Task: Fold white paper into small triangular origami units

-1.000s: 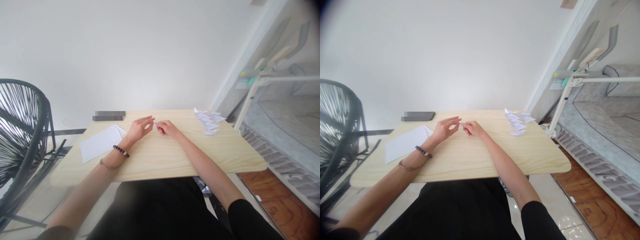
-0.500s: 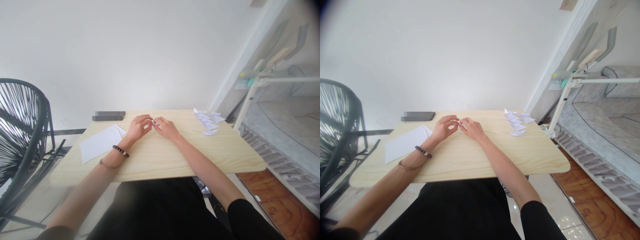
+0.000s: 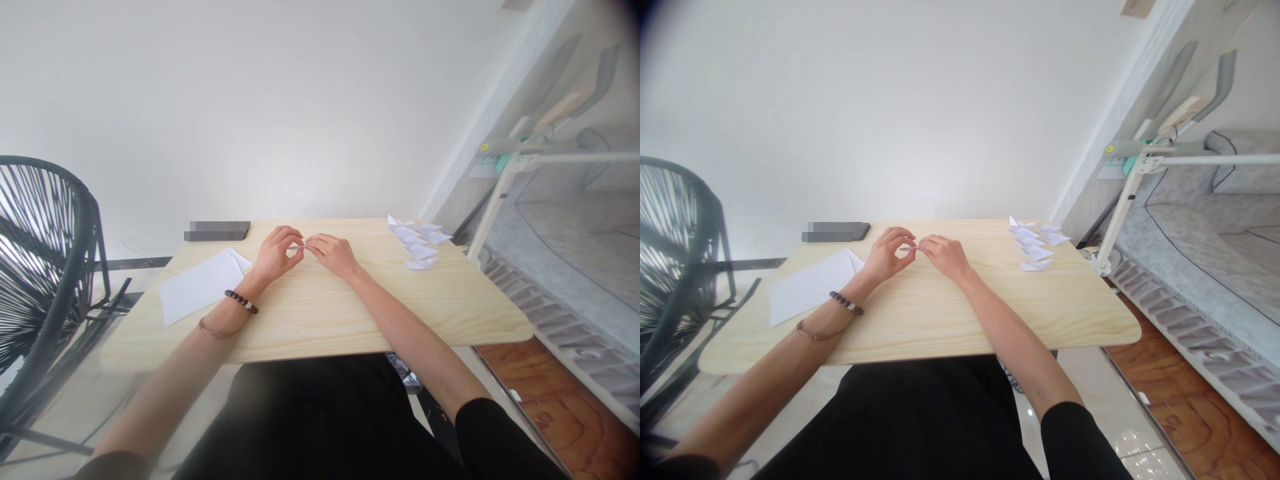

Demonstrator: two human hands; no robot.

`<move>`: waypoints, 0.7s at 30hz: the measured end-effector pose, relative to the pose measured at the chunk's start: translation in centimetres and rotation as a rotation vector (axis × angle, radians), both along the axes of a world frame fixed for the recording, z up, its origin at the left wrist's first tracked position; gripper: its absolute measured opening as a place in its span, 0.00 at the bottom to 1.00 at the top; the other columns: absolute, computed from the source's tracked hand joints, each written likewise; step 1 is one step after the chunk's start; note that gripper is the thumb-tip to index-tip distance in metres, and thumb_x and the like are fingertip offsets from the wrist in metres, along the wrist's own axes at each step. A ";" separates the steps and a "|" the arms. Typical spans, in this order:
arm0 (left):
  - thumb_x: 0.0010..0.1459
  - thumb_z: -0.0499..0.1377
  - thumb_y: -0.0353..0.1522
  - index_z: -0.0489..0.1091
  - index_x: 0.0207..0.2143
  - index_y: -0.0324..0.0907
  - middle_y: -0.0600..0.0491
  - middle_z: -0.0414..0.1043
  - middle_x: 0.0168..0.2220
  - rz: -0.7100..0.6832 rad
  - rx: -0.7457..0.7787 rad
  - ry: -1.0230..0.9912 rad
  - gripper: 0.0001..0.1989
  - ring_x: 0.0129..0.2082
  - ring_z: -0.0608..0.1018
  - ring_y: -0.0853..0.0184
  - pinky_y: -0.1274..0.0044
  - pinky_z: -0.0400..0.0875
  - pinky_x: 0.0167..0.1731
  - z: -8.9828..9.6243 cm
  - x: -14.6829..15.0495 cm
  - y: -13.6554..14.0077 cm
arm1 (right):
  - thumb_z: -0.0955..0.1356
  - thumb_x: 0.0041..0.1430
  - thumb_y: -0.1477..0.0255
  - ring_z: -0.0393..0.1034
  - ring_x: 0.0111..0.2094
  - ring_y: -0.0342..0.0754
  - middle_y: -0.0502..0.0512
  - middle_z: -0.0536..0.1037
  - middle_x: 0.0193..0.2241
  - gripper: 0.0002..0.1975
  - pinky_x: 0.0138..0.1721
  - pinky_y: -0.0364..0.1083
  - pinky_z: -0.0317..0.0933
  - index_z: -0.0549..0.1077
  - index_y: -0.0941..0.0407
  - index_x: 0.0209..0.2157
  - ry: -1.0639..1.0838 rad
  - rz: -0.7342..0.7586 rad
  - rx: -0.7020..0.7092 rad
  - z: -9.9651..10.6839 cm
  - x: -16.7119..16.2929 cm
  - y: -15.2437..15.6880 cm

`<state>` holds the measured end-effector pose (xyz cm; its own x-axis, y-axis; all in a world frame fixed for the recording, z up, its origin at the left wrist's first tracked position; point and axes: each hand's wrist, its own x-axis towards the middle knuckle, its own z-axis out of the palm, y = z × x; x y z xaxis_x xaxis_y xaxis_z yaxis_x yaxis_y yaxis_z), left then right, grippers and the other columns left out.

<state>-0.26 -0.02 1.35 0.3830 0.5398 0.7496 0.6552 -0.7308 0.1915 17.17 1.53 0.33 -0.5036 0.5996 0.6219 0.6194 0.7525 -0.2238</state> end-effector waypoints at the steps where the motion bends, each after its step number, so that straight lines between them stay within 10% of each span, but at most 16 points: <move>1: 0.49 0.54 0.28 0.67 0.31 0.41 0.50 0.68 0.37 -0.005 -0.001 -0.002 0.05 0.41 0.68 0.65 0.70 0.63 0.42 0.0 0.0 0.0 | 0.56 0.60 0.67 0.66 0.39 0.43 0.53 0.73 0.38 0.15 0.39 0.41 0.55 0.71 0.54 0.36 0.002 0.001 -0.001 0.0 0.0 0.0; 21: 0.49 0.55 0.28 0.68 0.31 0.42 0.50 0.70 0.34 -0.087 -0.033 -0.011 0.05 0.41 0.68 0.65 0.69 0.63 0.43 -0.1 -0.2 0.4 | 0.57 0.59 0.66 0.65 0.40 0.44 0.53 0.74 0.37 0.14 0.41 0.42 0.55 0.71 0.55 0.37 0.010 -0.008 -0.026 -0.1 0.2 0.2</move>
